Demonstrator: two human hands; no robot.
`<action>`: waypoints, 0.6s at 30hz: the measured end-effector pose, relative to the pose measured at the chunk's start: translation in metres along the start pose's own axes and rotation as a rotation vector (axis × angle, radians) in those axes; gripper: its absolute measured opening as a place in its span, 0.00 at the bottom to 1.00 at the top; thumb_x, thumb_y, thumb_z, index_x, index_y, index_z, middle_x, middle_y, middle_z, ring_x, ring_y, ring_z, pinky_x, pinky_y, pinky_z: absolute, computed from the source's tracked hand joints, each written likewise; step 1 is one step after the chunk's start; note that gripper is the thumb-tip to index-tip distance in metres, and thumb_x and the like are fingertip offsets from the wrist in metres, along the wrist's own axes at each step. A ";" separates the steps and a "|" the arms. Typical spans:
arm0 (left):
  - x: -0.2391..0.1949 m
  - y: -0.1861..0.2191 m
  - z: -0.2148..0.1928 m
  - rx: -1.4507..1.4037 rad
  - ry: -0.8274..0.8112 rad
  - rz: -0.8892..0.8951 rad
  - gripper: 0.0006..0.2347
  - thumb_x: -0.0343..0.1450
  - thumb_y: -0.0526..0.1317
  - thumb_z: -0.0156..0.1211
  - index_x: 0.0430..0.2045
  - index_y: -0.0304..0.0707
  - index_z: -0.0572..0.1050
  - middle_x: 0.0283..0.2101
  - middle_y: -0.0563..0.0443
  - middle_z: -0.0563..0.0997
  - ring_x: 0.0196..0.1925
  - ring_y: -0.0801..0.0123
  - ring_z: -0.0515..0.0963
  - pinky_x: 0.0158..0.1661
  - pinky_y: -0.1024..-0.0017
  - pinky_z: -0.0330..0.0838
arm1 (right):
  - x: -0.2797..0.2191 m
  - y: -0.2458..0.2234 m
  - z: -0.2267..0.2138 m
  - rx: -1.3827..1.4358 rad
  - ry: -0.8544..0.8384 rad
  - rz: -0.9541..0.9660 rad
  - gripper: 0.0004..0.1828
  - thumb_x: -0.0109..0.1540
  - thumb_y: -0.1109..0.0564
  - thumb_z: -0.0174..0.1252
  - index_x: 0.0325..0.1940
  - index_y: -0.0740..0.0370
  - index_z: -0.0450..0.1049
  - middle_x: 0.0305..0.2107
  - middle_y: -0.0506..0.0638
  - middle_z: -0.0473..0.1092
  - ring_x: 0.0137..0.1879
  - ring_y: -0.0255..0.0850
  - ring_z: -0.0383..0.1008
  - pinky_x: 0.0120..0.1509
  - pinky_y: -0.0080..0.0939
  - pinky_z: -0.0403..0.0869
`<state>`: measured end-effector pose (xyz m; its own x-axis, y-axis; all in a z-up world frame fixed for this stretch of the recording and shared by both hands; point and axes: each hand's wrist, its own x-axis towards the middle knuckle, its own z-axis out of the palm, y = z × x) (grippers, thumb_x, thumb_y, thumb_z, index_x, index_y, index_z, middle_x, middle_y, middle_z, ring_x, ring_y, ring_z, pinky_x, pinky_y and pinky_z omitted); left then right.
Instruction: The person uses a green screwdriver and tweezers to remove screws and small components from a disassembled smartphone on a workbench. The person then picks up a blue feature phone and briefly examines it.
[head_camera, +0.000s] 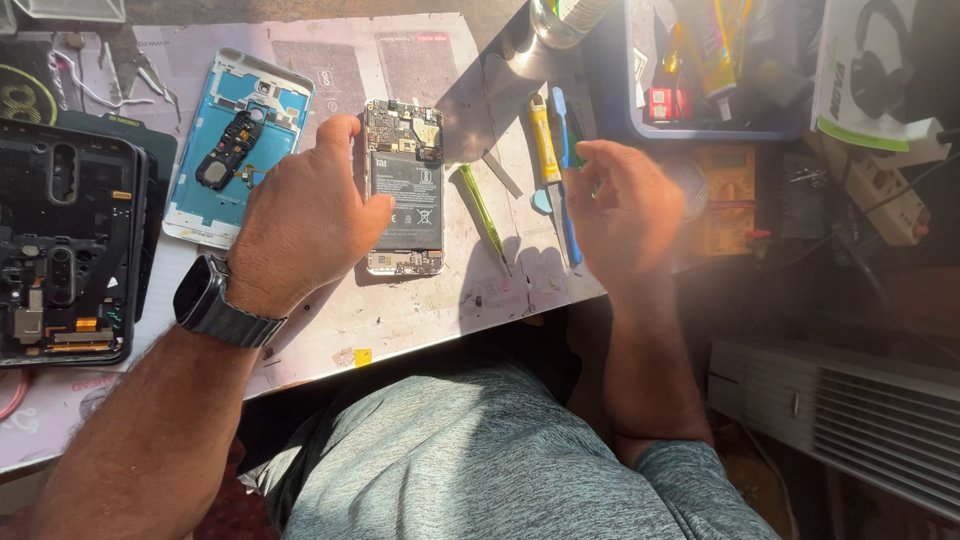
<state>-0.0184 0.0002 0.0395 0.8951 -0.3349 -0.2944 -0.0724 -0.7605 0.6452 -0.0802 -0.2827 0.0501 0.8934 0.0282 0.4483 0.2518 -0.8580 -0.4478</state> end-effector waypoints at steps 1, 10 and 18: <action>0.001 -0.001 0.001 0.003 0.016 0.024 0.30 0.68 0.40 0.63 0.62 0.21 0.60 0.27 0.32 0.83 0.30 0.50 0.86 0.34 0.58 0.81 | -0.001 0.005 -0.012 -0.014 0.014 0.002 0.16 0.63 0.66 0.69 0.53 0.66 0.75 0.34 0.50 0.75 0.32 0.36 0.74 0.39 0.36 0.73; 0.003 -0.009 0.009 0.023 0.079 0.117 0.29 0.68 0.39 0.64 0.61 0.19 0.61 0.30 0.30 0.83 0.31 0.49 0.86 0.35 0.58 0.80 | -0.006 0.028 -0.039 -0.187 -0.170 0.091 0.16 0.59 0.66 0.69 0.50 0.67 0.77 0.37 0.53 0.76 0.31 0.39 0.72 0.37 0.40 0.71; 0.003 -0.014 0.011 0.011 0.122 0.172 0.29 0.68 0.38 0.65 0.59 0.17 0.62 0.30 0.29 0.83 0.31 0.49 0.86 0.35 0.58 0.80 | 0.001 0.012 -0.020 -0.077 -0.182 0.021 0.14 0.61 0.66 0.68 0.50 0.66 0.77 0.39 0.52 0.76 0.36 0.42 0.75 0.41 0.40 0.73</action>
<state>-0.0193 0.0033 0.0215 0.9157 -0.3911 -0.0927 -0.2328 -0.7041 0.6709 -0.0834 -0.3031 0.0612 0.9525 0.0962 0.2890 0.2095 -0.8958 -0.3920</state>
